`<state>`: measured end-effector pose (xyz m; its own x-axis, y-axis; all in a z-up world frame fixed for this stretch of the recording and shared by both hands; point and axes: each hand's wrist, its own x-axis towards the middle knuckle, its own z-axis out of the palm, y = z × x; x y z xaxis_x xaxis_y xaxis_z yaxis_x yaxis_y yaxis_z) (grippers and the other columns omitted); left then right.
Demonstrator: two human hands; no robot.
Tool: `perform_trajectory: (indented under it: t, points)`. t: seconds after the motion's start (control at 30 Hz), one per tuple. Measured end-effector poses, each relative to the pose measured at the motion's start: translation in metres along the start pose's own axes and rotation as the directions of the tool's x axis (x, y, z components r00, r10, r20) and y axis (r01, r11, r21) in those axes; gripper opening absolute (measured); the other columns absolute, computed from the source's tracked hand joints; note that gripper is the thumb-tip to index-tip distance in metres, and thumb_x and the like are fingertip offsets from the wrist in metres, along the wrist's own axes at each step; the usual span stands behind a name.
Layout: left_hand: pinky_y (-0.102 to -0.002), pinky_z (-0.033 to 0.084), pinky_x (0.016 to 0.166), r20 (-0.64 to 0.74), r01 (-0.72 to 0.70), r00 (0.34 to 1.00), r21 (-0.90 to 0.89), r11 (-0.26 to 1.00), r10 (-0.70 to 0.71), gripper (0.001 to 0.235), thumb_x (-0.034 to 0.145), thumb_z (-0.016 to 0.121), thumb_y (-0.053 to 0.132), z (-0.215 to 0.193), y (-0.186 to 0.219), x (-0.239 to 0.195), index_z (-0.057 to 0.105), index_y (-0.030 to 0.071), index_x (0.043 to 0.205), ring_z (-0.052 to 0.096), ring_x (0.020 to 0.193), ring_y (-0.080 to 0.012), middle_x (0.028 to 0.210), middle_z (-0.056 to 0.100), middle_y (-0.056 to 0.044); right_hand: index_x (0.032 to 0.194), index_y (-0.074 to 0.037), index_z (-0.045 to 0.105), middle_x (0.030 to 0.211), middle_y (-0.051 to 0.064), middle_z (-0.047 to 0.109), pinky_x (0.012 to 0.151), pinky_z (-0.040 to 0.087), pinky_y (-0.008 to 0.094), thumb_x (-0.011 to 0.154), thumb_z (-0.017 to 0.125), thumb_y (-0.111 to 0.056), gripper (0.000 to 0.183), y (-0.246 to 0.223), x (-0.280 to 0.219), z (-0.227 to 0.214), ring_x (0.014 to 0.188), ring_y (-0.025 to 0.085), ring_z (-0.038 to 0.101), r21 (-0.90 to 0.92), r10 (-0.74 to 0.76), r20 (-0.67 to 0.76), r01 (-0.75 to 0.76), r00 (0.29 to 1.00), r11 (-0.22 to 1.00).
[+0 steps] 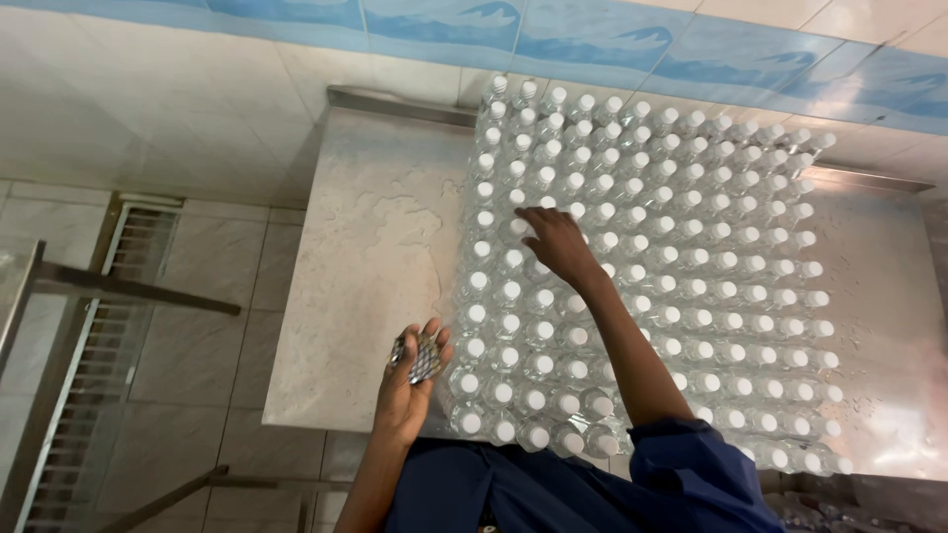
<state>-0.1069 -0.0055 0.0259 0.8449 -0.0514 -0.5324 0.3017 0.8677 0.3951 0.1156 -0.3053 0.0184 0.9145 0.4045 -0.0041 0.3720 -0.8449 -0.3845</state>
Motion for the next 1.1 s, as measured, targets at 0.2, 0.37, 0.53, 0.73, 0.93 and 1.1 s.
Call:
perform_trajectory:
  t: [0.2,0.37,0.53,0.73,0.93,1.1]
  points:
    - [-0.054,0.057,0.116,0.134,0.009,0.991,-0.028,1.0,-0.005,0.03,0.105,0.069,0.029,0.023,-0.021,0.015,0.067,0.014,0.131,0.064,0.141,-0.0412,0.159,0.064,-0.017,0.109,-0.012,0.082,0.092,0.013,0.076,0.087,0.06,0.045,0.096,0.083,-0.019,0.014,-0.13,-0.076,-0.041,0.086,0.031,0.073,0.649,-0.057,0.014,0.034,0.998,0.76]
    - [-0.062,0.058,0.115,0.136,0.034,0.99,-0.006,0.999,-0.033,0.029,0.107,0.068,0.022,0.025,-0.042,0.024,0.068,0.006,0.132,0.071,0.126,-0.0312,0.147,0.07,-0.02,0.111,-0.013,0.083,0.096,0.007,0.073,0.084,0.061,0.036,0.081,0.099,-0.03,0.038,-0.158,-0.102,-0.02,0.087,0.024,0.072,0.664,0.018,-0.023,0.002,1.0,0.747]
    - [-0.063,0.059,0.115,0.127,0.062,0.99,0.032,0.998,-0.066,0.035,0.107,0.072,0.021,0.031,-0.045,0.011,0.066,0.003,0.136,0.072,0.114,-0.022,0.118,0.073,-0.01,0.103,-0.015,0.082,0.091,0.001,0.065,0.085,0.056,0.033,0.083,0.099,-0.027,0.029,-0.157,-0.118,-0.018,0.086,0.016,0.068,0.702,0.16,0.031,-0.135,0.987,0.7]
    - [-0.067,0.055,0.118,0.132,0.089,0.986,0.067,0.994,-0.097,0.042,0.105,0.072,0.013,0.016,-0.053,0.008,0.062,-0.002,0.142,0.071,0.122,-0.0342,0.123,0.071,-0.019,0.095,-0.009,0.083,0.094,0.005,0.076,0.085,0.055,0.034,0.09,0.093,-0.015,0.012,-0.154,-0.133,-0.016,0.071,0.014,0.074,0.827,0.185,0.039,-0.136,0.982,0.545]
    - [-0.072,0.053,0.117,0.05,0.122,0.991,0.047,0.991,-0.125,0.043,0.101,0.072,0.005,-0.001,-0.057,0.013,0.06,-0.006,0.141,0.066,0.132,-0.0476,0.141,0.067,-0.031,0.126,-0.009,0.083,0.088,0.004,0.078,0.088,0.059,0.033,0.081,0.098,-0.01,0.048,-0.15,-0.138,-0.003,0.081,0.015,0.074,0.872,0.303,0.114,-0.241,0.946,0.426]
    - [-0.071,0.055,0.116,0.061,0.103,0.993,0.023,0.994,-0.104,0.036,0.102,0.071,0.005,0.0,-0.056,0.014,0.063,-0.006,0.136,0.064,0.136,-0.0496,0.145,0.066,-0.033,0.116,-0.01,0.085,0.092,0.006,0.087,0.089,0.06,0.031,0.087,0.094,-0.011,0.03,-0.148,-0.136,-0.011,0.09,0.012,0.076,0.842,0.386,0.113,-0.295,0.915,0.452]
